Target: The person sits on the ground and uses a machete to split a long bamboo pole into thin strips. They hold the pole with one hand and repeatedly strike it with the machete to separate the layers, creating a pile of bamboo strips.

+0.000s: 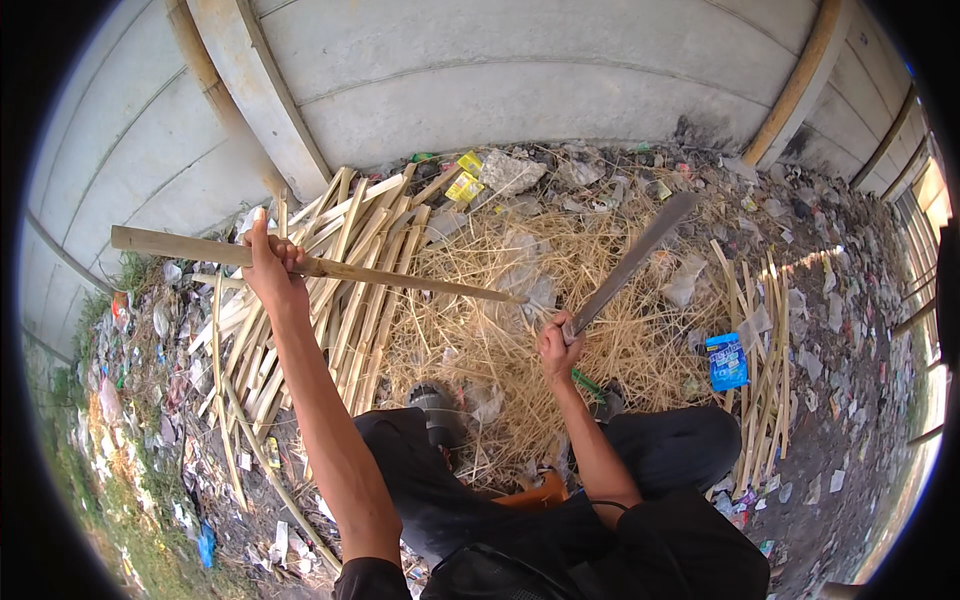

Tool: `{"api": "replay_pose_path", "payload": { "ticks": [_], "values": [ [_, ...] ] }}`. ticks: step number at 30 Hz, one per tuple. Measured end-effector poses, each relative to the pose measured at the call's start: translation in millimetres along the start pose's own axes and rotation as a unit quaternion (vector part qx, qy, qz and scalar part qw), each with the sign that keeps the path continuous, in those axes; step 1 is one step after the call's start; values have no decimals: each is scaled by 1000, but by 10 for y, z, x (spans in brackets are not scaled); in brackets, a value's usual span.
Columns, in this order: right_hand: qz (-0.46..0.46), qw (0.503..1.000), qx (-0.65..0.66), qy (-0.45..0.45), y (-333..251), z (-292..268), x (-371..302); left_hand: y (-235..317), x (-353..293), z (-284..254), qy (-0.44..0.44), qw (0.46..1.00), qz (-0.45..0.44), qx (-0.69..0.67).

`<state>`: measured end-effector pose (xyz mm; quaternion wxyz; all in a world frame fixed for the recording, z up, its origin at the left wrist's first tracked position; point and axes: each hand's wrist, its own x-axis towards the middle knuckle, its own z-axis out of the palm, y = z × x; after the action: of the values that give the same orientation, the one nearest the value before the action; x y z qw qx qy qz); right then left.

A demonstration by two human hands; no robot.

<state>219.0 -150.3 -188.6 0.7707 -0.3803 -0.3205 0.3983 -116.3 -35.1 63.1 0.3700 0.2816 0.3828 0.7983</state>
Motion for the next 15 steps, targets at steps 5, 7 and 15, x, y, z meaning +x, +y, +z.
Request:
{"api": "replay_pose_path", "payload": {
  "ticks": [5, 7, 15],
  "values": [
    [483, 860, -166, 24, 778, -645, -617, -105, 7, -43, 125, 991, 11, 44],
    [468, 879, -79, 53, 765, -678, -571, -116, 82, -109, 118, 992, 39, 31],
    [103, 994, -38, -6, -639, 146, 288, -64, -3, -16, 146, 988, 27, 45]
  ]
}}
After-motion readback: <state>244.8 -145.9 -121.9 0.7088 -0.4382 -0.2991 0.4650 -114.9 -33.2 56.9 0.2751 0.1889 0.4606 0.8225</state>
